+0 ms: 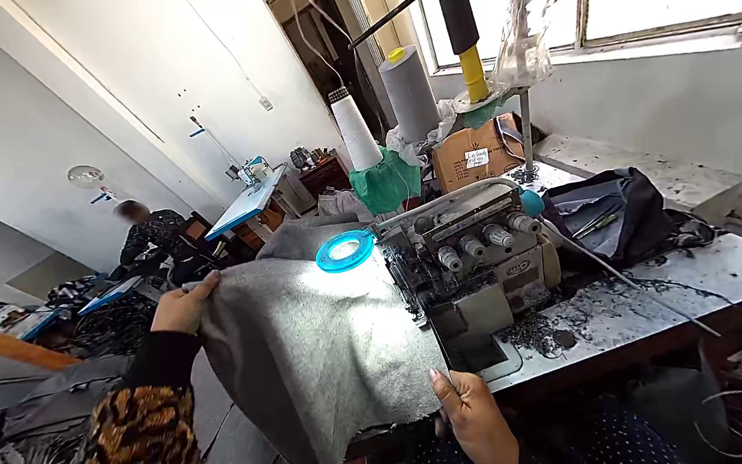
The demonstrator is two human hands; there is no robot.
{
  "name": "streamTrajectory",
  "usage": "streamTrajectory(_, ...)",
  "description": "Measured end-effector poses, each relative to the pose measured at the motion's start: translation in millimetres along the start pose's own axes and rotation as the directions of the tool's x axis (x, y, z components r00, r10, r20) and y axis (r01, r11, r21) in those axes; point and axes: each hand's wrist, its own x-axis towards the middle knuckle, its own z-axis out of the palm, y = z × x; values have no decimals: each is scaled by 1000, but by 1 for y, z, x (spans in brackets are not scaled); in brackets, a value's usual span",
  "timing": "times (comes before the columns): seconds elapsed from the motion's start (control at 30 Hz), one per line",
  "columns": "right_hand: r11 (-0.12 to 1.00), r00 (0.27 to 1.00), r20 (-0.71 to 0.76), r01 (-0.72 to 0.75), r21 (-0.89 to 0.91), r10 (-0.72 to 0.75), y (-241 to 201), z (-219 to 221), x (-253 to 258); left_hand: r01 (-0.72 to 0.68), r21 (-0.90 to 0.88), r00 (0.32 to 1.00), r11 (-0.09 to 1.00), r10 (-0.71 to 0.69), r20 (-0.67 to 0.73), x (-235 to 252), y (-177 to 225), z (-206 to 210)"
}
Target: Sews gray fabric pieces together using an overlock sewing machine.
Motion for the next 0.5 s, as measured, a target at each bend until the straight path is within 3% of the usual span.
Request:
streamTrajectory(0.2, 994, 994, -20, 109, 30, -108, 11, 6, 29, -62, 110, 998, 992, 63, -8, 30, 23, -12)
streamTrajectory(0.3, 964, 961, 95, 264, -31, -260, 22, 7, 29, -36, 82, 998, 996, 40, -50, 39, 23, -11)
streamTrajectory(0.4, 893, 892, 190, 434, -115, -409, 40, 5, 15, -11, 25, 992, 1000, 14, -127, 39, 0, -4)
streamTrajectory(0.5, 741, 814, 79, 560, -371, -576, 56, -17, 14, 13, -21, 985, 1000, -16, -172, 20, -41, 16)
